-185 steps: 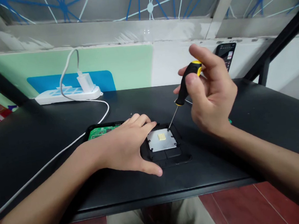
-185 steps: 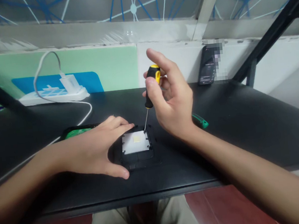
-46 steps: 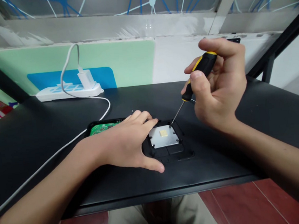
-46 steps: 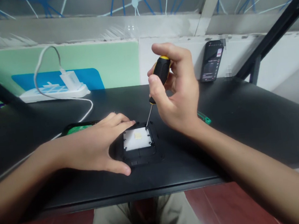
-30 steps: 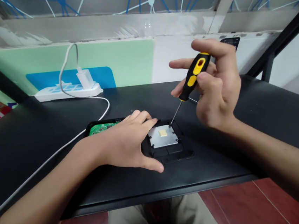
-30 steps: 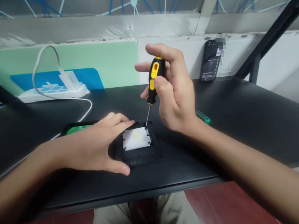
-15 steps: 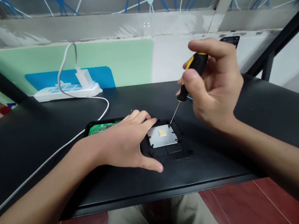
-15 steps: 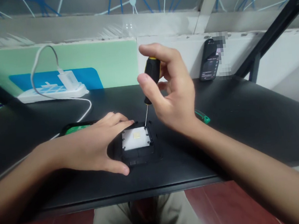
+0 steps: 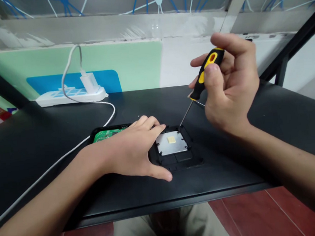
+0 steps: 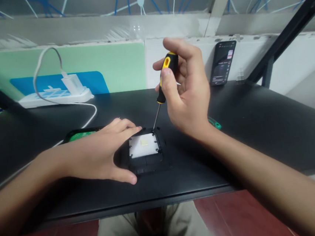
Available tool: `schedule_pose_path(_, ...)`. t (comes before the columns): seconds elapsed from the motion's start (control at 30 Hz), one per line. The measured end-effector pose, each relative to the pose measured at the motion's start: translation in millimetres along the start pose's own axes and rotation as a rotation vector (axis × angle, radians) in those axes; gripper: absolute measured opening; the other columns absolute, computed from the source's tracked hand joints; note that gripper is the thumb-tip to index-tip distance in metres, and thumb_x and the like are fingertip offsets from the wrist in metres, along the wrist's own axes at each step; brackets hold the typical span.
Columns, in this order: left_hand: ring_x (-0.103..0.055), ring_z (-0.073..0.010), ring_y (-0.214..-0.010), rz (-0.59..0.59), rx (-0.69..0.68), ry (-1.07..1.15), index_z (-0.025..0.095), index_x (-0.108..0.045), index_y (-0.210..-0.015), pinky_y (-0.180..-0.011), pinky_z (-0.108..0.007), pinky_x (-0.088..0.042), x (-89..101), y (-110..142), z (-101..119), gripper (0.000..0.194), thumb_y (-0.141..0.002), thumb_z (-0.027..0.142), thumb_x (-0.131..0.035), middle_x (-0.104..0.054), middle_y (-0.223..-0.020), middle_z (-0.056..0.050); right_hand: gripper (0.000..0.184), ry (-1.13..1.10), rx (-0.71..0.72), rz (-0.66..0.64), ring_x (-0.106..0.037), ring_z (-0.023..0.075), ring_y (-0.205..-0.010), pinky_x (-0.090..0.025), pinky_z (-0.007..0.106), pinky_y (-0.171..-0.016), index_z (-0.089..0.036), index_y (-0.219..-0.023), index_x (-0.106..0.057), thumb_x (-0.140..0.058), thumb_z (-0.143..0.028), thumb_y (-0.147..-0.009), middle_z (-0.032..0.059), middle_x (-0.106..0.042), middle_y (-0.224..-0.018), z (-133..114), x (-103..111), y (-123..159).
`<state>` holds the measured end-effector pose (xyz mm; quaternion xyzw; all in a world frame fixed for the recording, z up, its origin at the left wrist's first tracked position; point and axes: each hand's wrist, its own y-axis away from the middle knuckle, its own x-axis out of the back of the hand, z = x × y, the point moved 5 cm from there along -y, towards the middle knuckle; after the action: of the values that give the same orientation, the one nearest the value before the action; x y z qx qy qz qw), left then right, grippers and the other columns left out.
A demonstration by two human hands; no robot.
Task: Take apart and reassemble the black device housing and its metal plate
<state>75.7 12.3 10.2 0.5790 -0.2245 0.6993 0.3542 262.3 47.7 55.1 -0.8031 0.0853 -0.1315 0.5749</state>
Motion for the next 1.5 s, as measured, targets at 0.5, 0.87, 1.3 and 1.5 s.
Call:
schedule_pose_path(0.5, -0.054, -0.0315, -0.112, 0.391, 0.212, -0.076, 0.016, -0.062, -0.120, -0.095, -0.046, -0.045, 22.0, -6.2, -31.8, 0.046, -0.090, 0.050, -0.059, -0.063, -0.117, -0.011, 0.026, -0.087, -0.191, 0.040, -0.067, 0.0103, -0.069, -0.060, 0.025, -0.055, -0.038, -0.121, -0.050, -0.059, -0.043, -0.097, 0.0010, -0.067, -0.111, 31.0, -6.8, 13.7)
schedule_pose_path(0.87, -0.056, -0.0283, -0.102, 0.406, 0.224, -0.082, 0.020, -0.067, -0.101, -0.088, -0.041, -0.044, 18.8, -9.1, -39.7, 0.021, -0.091, 0.038, -0.061, -0.067, -0.103, -0.007, 0.025, -0.206, -0.286, 0.009, -0.072, 0.0094, -0.074, -0.065, 0.026, -0.068, -0.033, -0.114, -0.048, -0.059, -0.046, -0.096, -0.0006, -0.064, -0.109, 27.6, -14.7, 18.3)
schedule_pose_path(1.3, -0.055, -0.0275, -0.098, 0.376, 0.196, -0.103, 0.022, -0.064, -0.097, -0.084, -0.040, -0.043, 15.5, -10.1, -40.3, 0.019, -0.094, 0.035, -0.051, -0.068, -0.100, -0.007, 0.025, -0.098, -0.181, 0.095, -0.068, 0.0151, -0.102, -0.066, 0.030, -0.070, -0.037, -0.117, -0.047, -0.059, -0.046, -0.097, 0.0011, -0.062, -0.111, 22.9, -10.3, 12.2)
schedule_pose_path(1.5, -0.055, -0.0276, -0.098, 0.415, 0.178, -0.088, 0.023, -0.066, -0.102, -0.085, -0.040, -0.042, 18.7, -9.9, -36.1, 0.023, -0.095, 0.040, -0.052, -0.069, -0.101, -0.006, 0.031, -0.114, -0.136, 0.037, -0.072, 0.0134, -0.098, -0.066, 0.027, -0.069, -0.034, -0.122, -0.044, -0.056, -0.049, -0.098, 0.0000, -0.062, -0.109, 28.1, -17.1, 16.8)
